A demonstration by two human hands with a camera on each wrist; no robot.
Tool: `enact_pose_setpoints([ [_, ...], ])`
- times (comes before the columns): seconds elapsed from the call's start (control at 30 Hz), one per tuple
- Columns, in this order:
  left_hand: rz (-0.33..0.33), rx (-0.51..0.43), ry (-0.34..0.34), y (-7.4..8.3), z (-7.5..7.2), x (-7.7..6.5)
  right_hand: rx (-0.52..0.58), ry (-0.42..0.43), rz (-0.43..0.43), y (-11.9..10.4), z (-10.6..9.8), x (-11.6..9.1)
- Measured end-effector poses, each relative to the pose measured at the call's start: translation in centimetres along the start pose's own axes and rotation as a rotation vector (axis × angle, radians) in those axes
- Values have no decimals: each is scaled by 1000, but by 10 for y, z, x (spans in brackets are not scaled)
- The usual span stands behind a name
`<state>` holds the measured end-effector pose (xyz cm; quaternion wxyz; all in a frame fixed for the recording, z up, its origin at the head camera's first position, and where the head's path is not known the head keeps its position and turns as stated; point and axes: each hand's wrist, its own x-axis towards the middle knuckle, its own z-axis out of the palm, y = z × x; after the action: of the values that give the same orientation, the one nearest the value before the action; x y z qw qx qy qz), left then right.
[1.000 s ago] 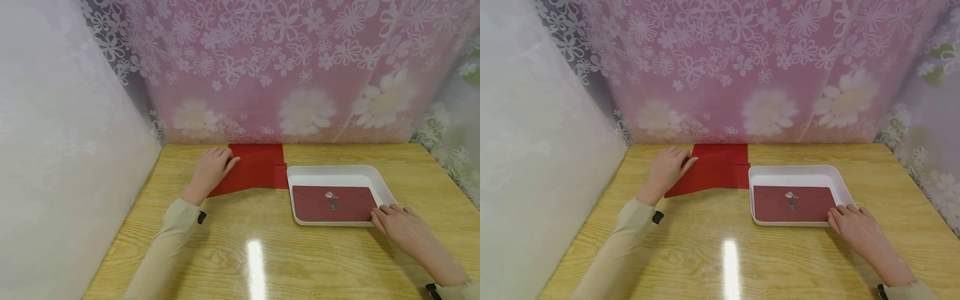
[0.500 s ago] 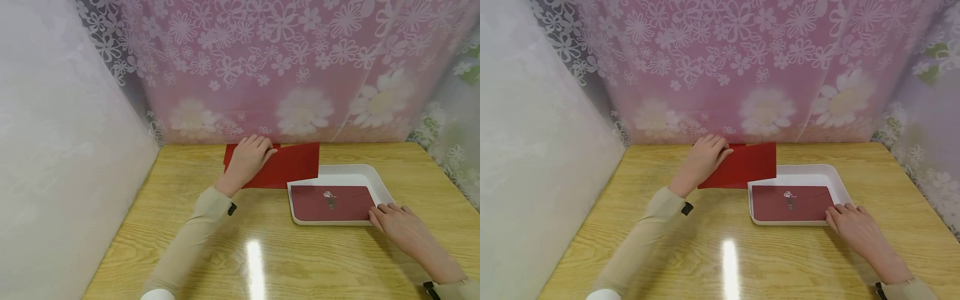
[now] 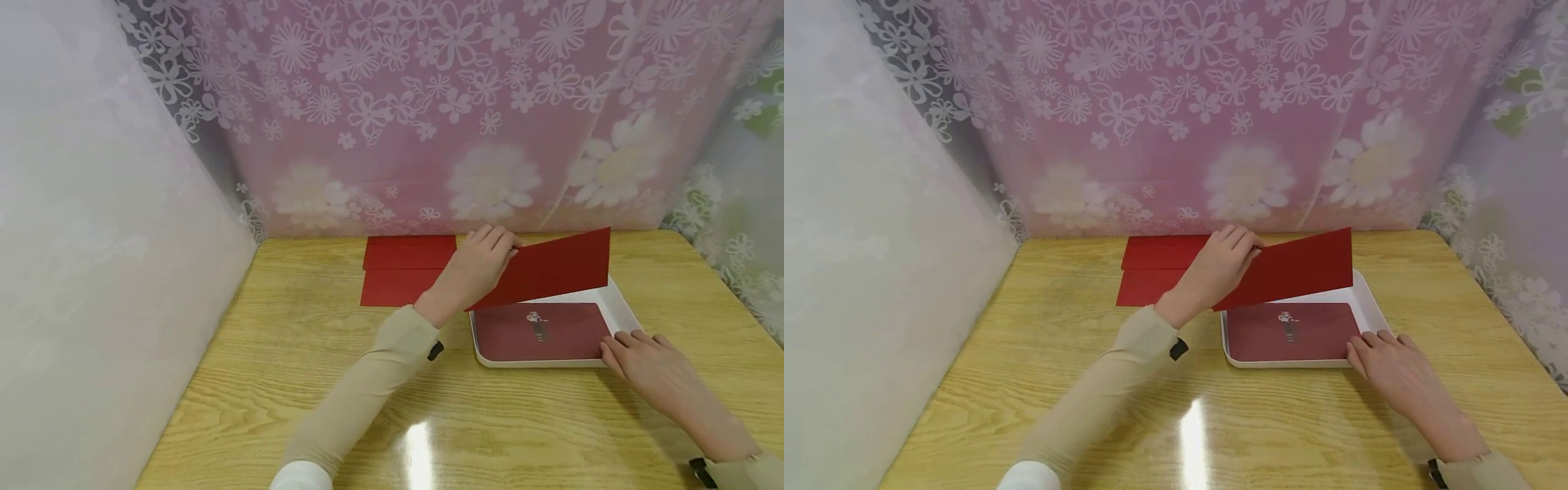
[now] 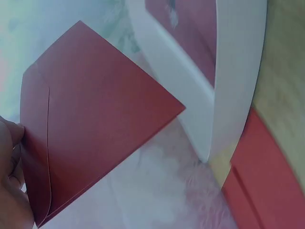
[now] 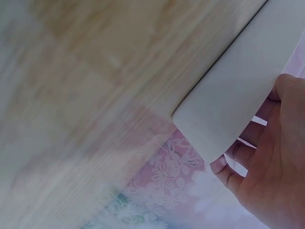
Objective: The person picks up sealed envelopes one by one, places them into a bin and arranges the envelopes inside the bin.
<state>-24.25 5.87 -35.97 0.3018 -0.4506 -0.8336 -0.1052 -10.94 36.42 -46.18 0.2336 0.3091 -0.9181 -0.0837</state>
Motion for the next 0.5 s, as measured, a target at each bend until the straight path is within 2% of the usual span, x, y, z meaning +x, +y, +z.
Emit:
enact_pose_setpoints([
  [0.17,36,-56,-77,16,20,2,15,-8,13,0,0,1],
  [0.37,74,-86,-251,28,45,-2,9,-21,6,2,0,2],
  [0.5,55,-74,-333,34,52,-7,19,-73,29,0,-1,1],
])
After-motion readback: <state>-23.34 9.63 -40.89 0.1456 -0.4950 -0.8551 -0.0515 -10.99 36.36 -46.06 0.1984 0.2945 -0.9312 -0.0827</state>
